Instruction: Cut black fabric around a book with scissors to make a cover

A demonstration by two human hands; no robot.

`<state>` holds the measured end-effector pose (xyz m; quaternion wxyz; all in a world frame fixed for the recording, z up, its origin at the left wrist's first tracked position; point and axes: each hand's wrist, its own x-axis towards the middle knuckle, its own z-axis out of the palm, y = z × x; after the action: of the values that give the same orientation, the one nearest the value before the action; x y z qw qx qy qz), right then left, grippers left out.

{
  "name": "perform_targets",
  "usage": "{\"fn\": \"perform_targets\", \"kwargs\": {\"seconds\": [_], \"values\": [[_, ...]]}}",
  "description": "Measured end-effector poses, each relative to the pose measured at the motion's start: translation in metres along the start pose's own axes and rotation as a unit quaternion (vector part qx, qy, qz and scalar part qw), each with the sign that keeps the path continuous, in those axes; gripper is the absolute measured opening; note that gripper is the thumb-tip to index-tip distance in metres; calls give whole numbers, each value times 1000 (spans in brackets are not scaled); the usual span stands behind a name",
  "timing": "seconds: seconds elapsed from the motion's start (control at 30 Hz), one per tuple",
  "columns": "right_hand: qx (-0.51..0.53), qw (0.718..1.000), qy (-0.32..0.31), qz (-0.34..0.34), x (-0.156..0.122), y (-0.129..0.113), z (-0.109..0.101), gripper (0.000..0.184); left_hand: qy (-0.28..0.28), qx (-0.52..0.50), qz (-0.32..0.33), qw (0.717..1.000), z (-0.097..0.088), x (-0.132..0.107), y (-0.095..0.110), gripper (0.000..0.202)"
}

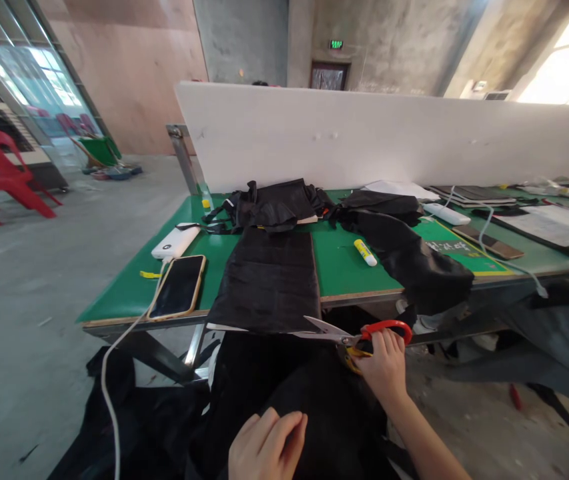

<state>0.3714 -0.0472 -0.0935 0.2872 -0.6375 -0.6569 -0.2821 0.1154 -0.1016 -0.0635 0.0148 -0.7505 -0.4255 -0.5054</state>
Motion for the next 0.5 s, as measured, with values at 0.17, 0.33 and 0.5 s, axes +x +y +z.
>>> {"fn": "perform_targets", "kwargs": {"seconds": [0.17,0.33,0.5], "values": [[6,1000,9,-14,1,4,0,21,2,6,5,1000,0,0,0,12],[6,1000,16,-13,-1,3,-3,22,0,4,4,1000,1,0,0,12],[-4,999,34,-3,-1,-1,-7,24,-2,-3,-8,1000,1,-1,1,13]]}}
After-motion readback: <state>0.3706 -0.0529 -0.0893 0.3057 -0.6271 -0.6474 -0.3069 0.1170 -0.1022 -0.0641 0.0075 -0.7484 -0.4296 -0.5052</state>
